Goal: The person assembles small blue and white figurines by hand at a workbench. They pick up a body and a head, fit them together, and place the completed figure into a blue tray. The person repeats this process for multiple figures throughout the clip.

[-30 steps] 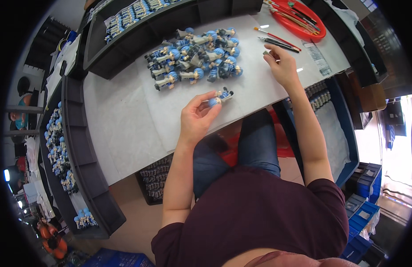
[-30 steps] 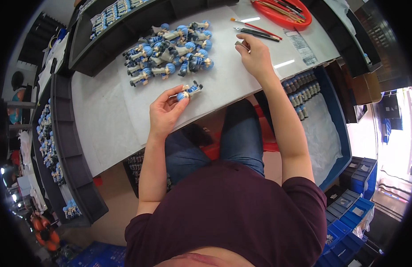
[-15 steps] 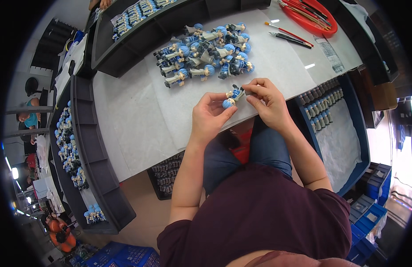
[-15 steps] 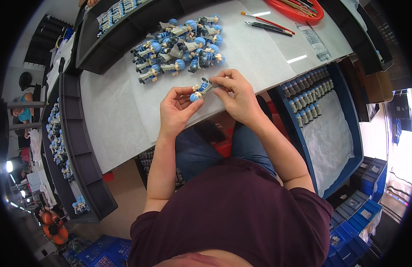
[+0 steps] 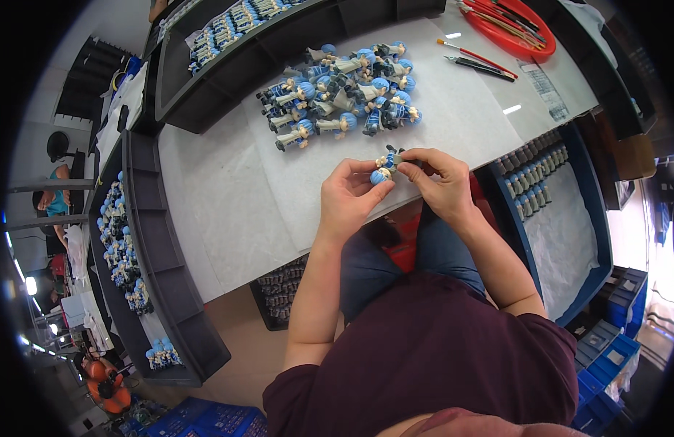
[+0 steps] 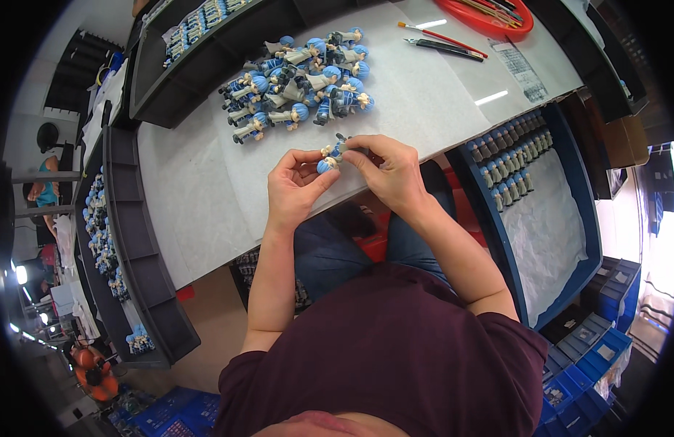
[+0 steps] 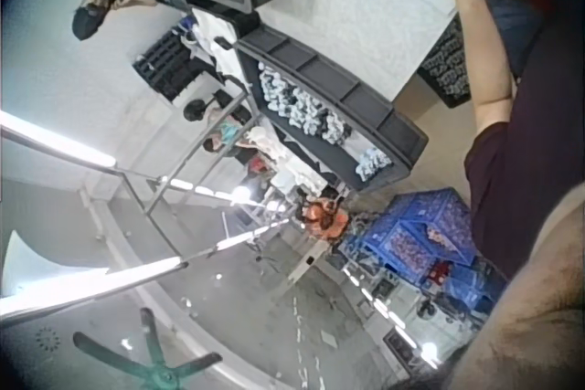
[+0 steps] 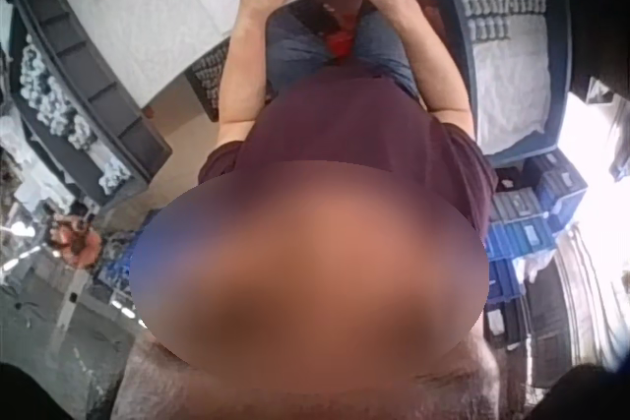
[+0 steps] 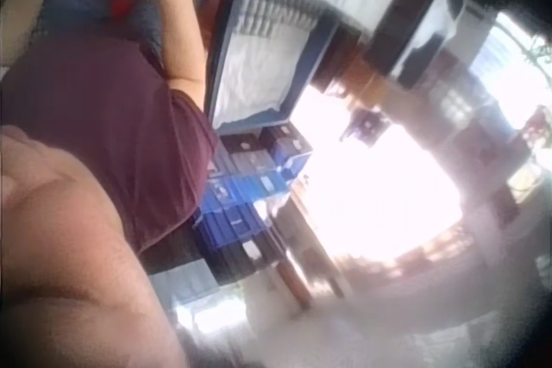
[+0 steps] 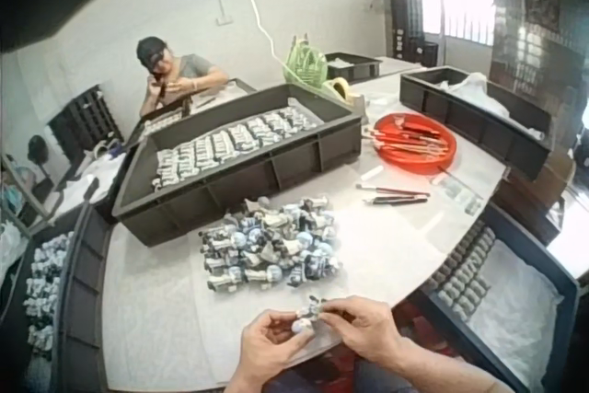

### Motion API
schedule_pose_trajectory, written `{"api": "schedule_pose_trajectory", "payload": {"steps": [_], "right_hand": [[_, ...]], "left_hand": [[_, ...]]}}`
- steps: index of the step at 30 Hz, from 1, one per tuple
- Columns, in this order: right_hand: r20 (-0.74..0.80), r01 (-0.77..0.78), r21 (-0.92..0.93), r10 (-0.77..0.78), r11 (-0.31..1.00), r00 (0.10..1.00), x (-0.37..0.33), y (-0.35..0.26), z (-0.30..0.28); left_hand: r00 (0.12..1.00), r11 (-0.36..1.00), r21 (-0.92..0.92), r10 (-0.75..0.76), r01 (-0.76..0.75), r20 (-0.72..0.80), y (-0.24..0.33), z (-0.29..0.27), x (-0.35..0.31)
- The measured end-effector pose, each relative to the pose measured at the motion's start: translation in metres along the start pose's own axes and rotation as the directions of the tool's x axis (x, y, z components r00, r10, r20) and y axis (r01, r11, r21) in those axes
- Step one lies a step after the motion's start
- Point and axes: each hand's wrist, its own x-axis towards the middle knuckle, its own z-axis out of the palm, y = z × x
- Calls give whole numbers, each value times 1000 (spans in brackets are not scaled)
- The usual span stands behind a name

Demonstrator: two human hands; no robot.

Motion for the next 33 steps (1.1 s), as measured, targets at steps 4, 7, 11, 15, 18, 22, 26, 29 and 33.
{"api": "schedule_pose_trajectory", "payload": {"steps": [4, 7, 11, 15, 18, 22, 26, 29, 33], "right_hand": [[-2, 152, -100, -153, 983, 988, 1, 4, -2], [-74, 214, -120, -223, 969, 972, 6, 4, -2], [-55, 34, -40, -37, 999, 998, 9, -12, -7], [32, 49, -49, -47, 998, 998, 7, -2, -4], [11, 10, 0, -10, 1000, 1000, 8, 2, -2], [-6, -75, 90, 76, 993, 997, 8, 5, 2], [2, -102, 121, 103, 987, 995, 7, 1, 3], [0, -100, 133, 101, 986, 995, 4, -9, 10], [-43, -1, 23, 2, 1000, 999, 10, -8, 8]], "left_hand": [[1000, 1000, 8, -1, 1, 4, -1, 0, 1], [1000, 1000, 13, -1, 1, 8, 0, 1, 1], [1000, 1000, 17, 2, -2, 4, -1, 0, 0], [1000, 1000, 27, 5, -5, 5, -1, 1, 1], [1000, 999, 35, 5, -5, -1, -2, 1, 1], [1000, 1000, 25, 18, -18, -7, -3, 1, 1], [1000, 1000, 17, 21, -21, -7, -4, 1, 1], [999, 999, 19, 44, -44, -3, -8, 0, 1], [999, 998, 28, 49, -49, -2, -6, 2, 0]]}}
